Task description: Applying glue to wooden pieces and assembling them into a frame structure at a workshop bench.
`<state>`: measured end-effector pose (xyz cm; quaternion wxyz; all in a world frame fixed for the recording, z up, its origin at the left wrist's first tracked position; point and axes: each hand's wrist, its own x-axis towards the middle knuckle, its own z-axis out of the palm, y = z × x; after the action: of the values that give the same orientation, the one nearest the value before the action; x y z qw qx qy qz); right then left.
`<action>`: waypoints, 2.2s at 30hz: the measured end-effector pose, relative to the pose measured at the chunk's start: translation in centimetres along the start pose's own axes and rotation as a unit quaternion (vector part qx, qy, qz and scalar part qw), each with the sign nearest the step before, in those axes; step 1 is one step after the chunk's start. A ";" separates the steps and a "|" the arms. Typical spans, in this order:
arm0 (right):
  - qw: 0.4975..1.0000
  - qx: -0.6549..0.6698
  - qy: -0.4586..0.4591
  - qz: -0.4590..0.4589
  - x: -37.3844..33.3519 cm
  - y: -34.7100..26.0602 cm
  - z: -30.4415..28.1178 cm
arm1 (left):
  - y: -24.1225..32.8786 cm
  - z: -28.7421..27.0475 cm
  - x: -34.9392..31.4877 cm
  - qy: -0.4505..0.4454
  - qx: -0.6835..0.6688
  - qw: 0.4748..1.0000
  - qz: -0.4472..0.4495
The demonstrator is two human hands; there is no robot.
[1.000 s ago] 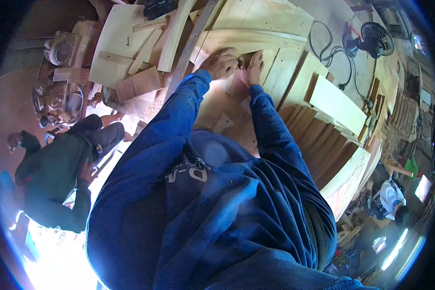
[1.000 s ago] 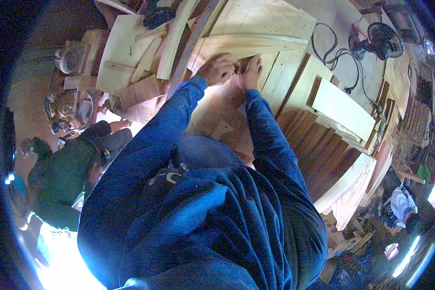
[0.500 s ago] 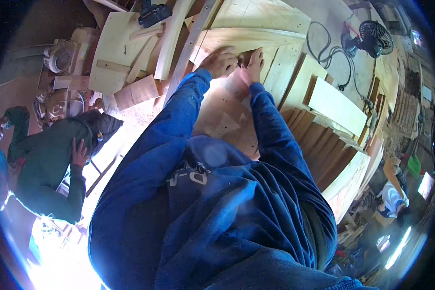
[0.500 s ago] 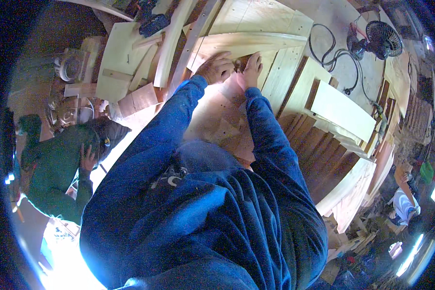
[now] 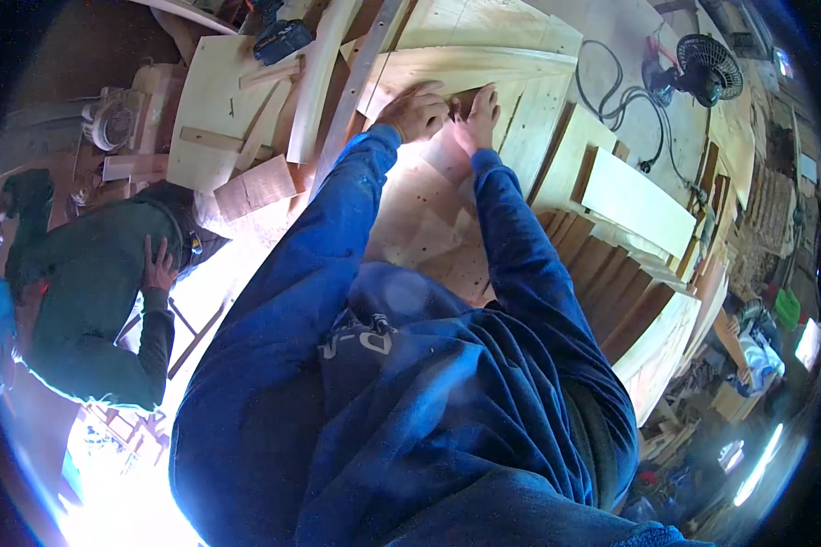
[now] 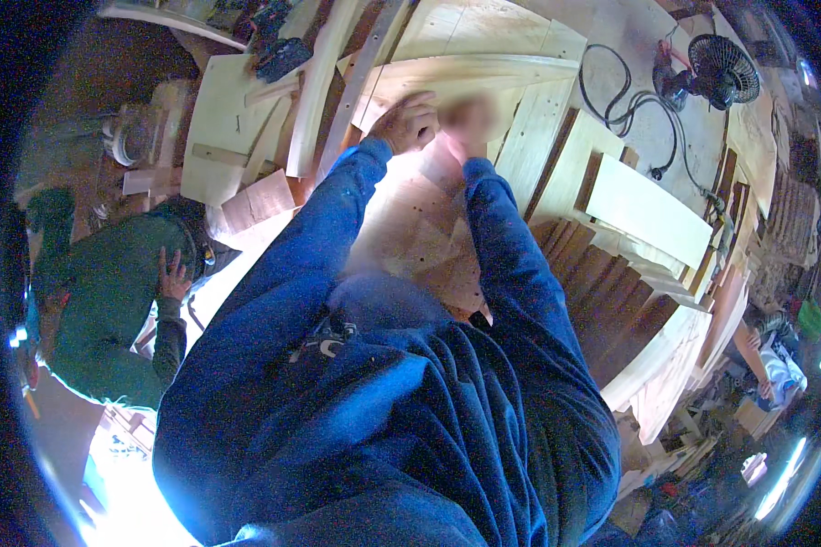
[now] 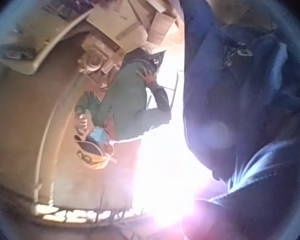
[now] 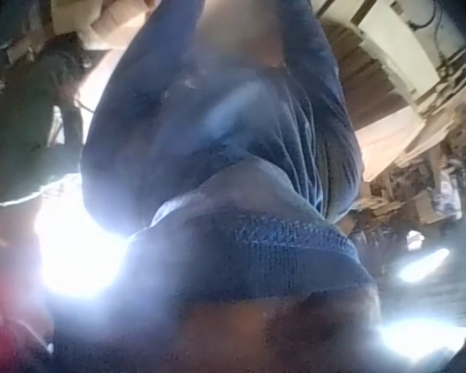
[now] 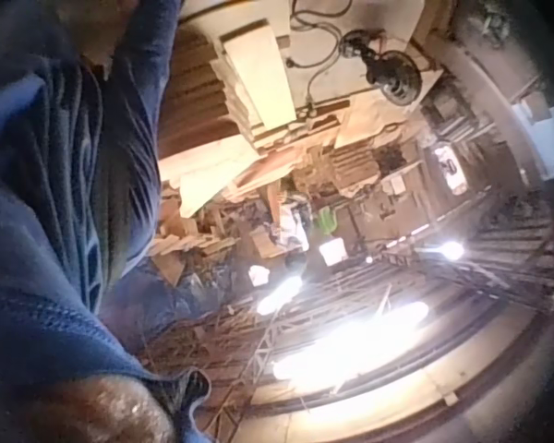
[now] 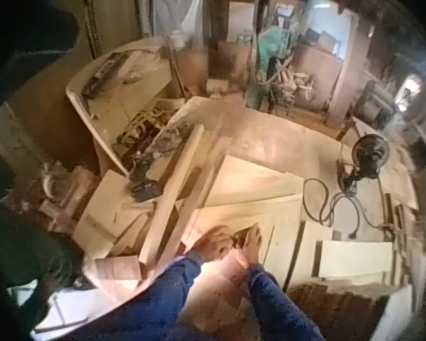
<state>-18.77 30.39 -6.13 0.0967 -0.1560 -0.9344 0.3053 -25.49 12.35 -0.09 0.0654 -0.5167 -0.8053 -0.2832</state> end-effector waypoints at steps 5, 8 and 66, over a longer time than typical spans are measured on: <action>1.000 0.007 -0.008 0.006 1.2 0.2 -0.1 | -0.8 0.3 1.0 0.020 -0.008 1.000 0.020; 1.000 0.002 -0.003 0.004 1.9 0.3 0.0 | -1.2 0.4 1.4 0.024 -0.006 0.999 0.021; 0.999 -0.002 -0.019 0.028 8.7 2.0 0.0 | -4.9 1.5 6.8 0.043 0.002 0.999 0.015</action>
<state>-26.45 34.96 -6.61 0.0705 -0.1768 -0.9318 0.3092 -32.57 17.02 -0.52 0.1052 -0.5161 -0.7943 -0.3027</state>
